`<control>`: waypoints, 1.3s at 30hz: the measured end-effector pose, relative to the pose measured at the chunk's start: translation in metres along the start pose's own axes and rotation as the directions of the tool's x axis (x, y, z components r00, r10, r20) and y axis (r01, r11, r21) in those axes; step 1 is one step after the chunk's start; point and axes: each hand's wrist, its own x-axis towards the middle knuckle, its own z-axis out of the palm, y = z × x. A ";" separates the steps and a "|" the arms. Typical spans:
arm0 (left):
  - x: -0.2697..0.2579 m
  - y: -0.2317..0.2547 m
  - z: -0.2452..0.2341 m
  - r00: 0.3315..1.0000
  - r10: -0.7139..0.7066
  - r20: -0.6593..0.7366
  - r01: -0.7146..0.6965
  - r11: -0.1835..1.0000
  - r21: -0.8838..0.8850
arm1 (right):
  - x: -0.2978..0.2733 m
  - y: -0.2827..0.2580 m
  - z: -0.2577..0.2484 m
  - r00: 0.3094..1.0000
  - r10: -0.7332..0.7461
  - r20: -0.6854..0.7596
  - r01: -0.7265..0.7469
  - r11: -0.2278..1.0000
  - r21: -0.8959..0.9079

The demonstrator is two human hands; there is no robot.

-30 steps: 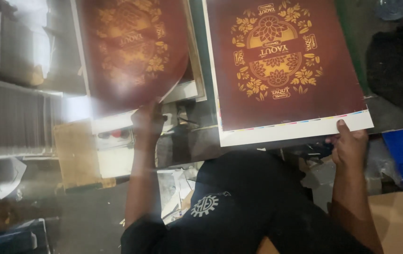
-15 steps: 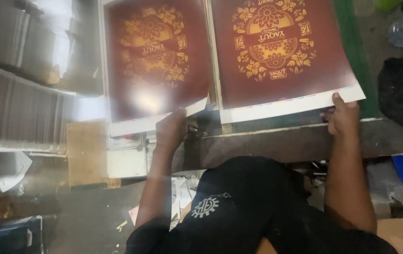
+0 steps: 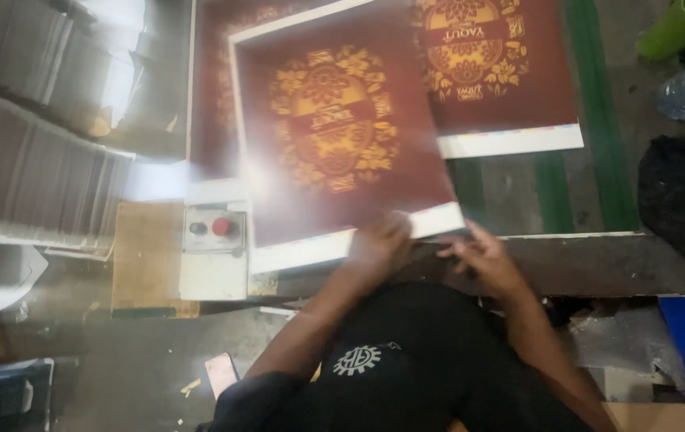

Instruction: The person repeatedly picks up large, maroon-colored books with gold embossing from a pile on a metal table and places them onto a separate stack. The action is performed continuously by hand.

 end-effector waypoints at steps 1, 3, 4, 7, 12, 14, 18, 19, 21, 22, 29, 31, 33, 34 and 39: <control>0.007 0.012 0.001 1.000 -0.007 -0.003 0.007 1.000 0.001 | -0.001 0.003 0.006 1.000 0.003 0.006 -0.003 1.000 -0.004; 0.020 0.036 0.002 0.998 0.063 0.014 -0.063 0.997 -0.050 | -0.004 0.008 0.018 0.995 0.007 0.097 -0.019 0.993 0.119; 0.021 0.035 0.001 0.999 0.042 0.005 -0.042 0.998 -0.042 | -0.004 0.025 0.006 0.993 0.016 0.118 -0.029 0.994 0.108; 0.020 0.009 -0.007 0.996 0.090 -0.007 -0.090 0.996 -0.018 | 0.002 0.053 -0.026 1.000 -0.021 -0.014 0.024 0.958 0.285; 0.000 -0.094 -0.024 0.939 -0.308 0.153 0.268 0.935 0.235 | -0.030 0.019 -0.069 0.896 -0.207 -0.392 0.332 0.899 0.284; -0.008 -0.133 -0.043 0.947 -0.290 0.139 0.226 0.907 0.355 | -0.047 0.004 -0.078 0.886 -0.228 -0.403 0.348 0.903 0.253; -0.009 -0.175 -0.071 0.831 -0.440 0.339 0.270 0.853 0.447 | -0.066 0.013 -0.127 0.865 -0.243 -0.439 0.368 0.903 0.224; -0.015 -0.187 -0.068 0.834 -0.431 0.345 0.260 0.858 0.442 | -0.069 0.020 -0.141 0.859 -0.243 -0.450 0.371 0.902 0.222; -0.024 -0.210 -0.060 0.870 -0.365 0.332 0.208 0.881 0.425 | -0.080 0.038 -0.168 0.858 -0.222 -0.464 0.337 0.924 0.182; -0.023 -0.214 -0.060 0.872 -0.349 0.344 0.191 0.888 0.418 | -0.085 0.033 -0.164 0.849 -0.219 -0.481 0.342 0.922 0.183; -0.010 -0.204 -0.096 0.941 -0.175 0.291 0.067 0.936 0.347 | -0.103 0.048 -0.163 0.797 -0.095 -0.597 0.223 0.964 0.145; -0.004 -0.188 -0.111 0.959 -0.119 0.256 0.027 0.942 0.336 | -0.101 0.043 -0.154 0.778 -0.050 -0.626 0.165 0.978 0.126; 0.013 -0.150 -0.137 0.936 -0.352 0.015 0.315 0.854 0.415 | -0.096 0.040 -0.145 0.794 -0.046 -0.606 0.154 0.980 0.128; 0.015 -0.133 -0.143 0.938 -0.345 0.021 0.306 0.857 0.413 | -0.094 0.039 -0.143 0.789 -0.044 -0.613 0.156 0.979 0.131; 0.002 -0.088 -0.134 0.986 -0.135 -0.094 0.160 0.921 0.356 | -0.062 0.032 -0.129 0.833 -0.075 -0.548 0.208 0.961 0.184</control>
